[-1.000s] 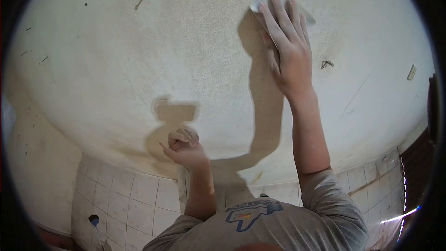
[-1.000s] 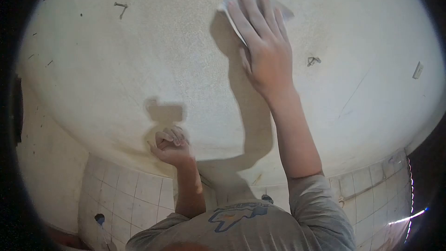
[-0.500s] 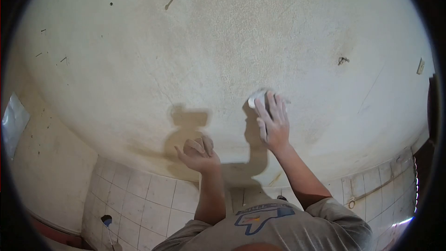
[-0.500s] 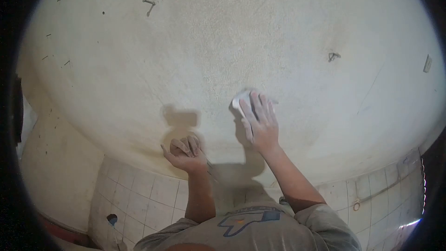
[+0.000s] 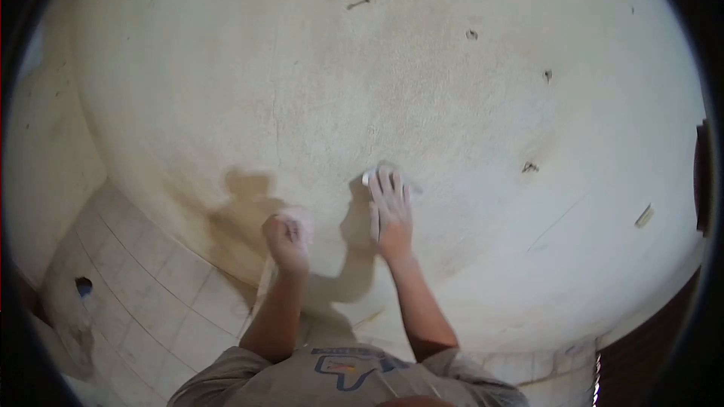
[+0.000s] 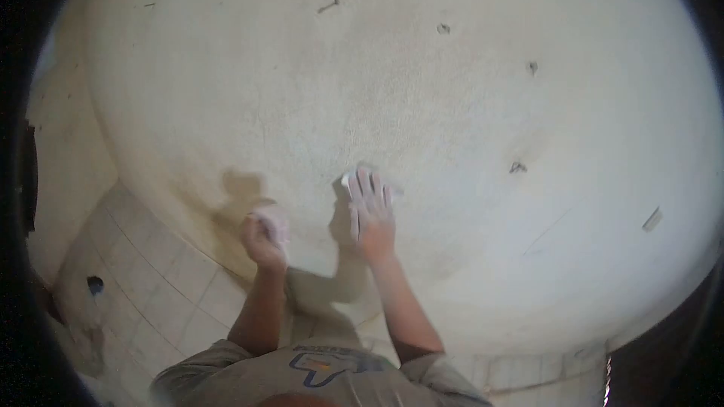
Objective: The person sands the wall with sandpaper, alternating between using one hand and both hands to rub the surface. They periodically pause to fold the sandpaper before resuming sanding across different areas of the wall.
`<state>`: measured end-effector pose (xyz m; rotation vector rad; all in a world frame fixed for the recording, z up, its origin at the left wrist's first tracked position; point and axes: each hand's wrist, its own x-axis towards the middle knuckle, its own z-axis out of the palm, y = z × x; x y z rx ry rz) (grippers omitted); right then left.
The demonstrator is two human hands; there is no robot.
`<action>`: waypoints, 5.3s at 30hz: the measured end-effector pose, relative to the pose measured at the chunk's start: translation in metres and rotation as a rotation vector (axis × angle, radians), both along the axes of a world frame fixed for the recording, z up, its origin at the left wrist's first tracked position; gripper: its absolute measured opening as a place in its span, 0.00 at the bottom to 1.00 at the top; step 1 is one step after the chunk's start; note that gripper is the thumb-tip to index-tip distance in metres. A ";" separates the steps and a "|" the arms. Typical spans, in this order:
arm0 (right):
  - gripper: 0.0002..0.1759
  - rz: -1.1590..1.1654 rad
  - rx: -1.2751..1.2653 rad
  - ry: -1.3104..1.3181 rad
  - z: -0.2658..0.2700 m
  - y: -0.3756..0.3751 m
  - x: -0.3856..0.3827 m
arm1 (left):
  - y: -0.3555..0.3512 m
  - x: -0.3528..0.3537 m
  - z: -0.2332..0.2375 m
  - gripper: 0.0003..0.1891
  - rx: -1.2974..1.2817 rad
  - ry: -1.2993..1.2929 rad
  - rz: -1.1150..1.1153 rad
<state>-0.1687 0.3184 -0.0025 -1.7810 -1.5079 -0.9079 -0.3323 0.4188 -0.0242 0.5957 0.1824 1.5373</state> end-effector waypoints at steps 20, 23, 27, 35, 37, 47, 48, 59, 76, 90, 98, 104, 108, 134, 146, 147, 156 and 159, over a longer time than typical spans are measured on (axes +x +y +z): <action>0.23 -0.092 0.043 0.431 -0.159 -0.330 0.044 | -0.266 0.099 -0.090 0.22 0.176 0.584 -1.349; 0.23 0.182 -0.084 1.159 -0.147 -0.354 0.003 | -0.269 0.079 -0.123 0.22 0.187 0.730 -1.315; 0.24 0.298 -0.039 1.383 -0.172 -0.358 -0.022 | -0.278 0.037 -0.148 0.20 0.309 0.913 -1.205; 0.19 0.424 -0.278 1.257 -0.161 -0.340 -0.012 | -0.286 0.011 -0.092 0.22 0.265 1.048 -1.153; 0.17 0.433 -0.399 1.505 -0.144 -0.338 0.000 | -0.284 0.000 -0.104 0.22 0.292 0.971 -1.040; 0.24 0.717 0.057 1.431 -0.102 -0.268 0.001 | -0.086 0.129 0.063 0.24 0.609 0.437 0.022; 0.25 0.758 0.115 1.474 -0.117 -0.261 0.003 | -0.078 0.147 0.057 0.25 0.554 0.318 -0.027; 0.42 0.680 0.157 1.209 -0.100 -0.114 -0.003 | 0.062 0.086 0.100 0.26 1.007 1.119 0.813; 0.45 0.523 0.224 1.225 -0.061 -0.088 0.009 | 0.135 0.083 0.164 0.30 1.256 0.883 0.793; 0.49 0.466 0.025 1.481 -0.101 -0.155 0.021 | 0.074 0.118 0.100 0.30 0.670 0.737 0.483; 0.47 0.443 0.067 1.551 -0.105 -0.109 0.015 | 0.068 0.145 0.143 0.24 1.195 1.332 0.682; 0.46 0.556 -0.056 1.396 -0.107 -0.157 0.047 | 0.014 0.152 0.064 0.26 0.992 1.005 0.646; 0.45 0.552 -0.026 1.468 -0.132 -0.168 0.058 | 0.029 0.140 0.031 0.27 0.800 0.985 0.617; 0.37 0.462 0.156 1.415 -0.152 -0.171 0.030 | 0.017 0.169 0.132 0.28 1.262 0.797 0.692; 0.27 0.506 0.141 1.516 -0.131 -0.092 -0.023 | -0.038 0.021 -0.092 0.13 0.716 0.873 -0.552; 0.30 0.572 0.157 1.520 -0.128 -0.080 -0.024 | -0.034 0.008 -0.072 0.12 0.667 0.909 -0.544; 0.25 0.475 -0.079 1.125 -0.032 -0.001 -0.081 | 0.042 -0.044 -0.024 0.09 0.693 0.807 -0.323; 0.24 0.410 -0.092 1.035 -0.044 0.008 -0.087 | 0.070 -0.056 -0.029 0.08 0.868 0.763 -0.196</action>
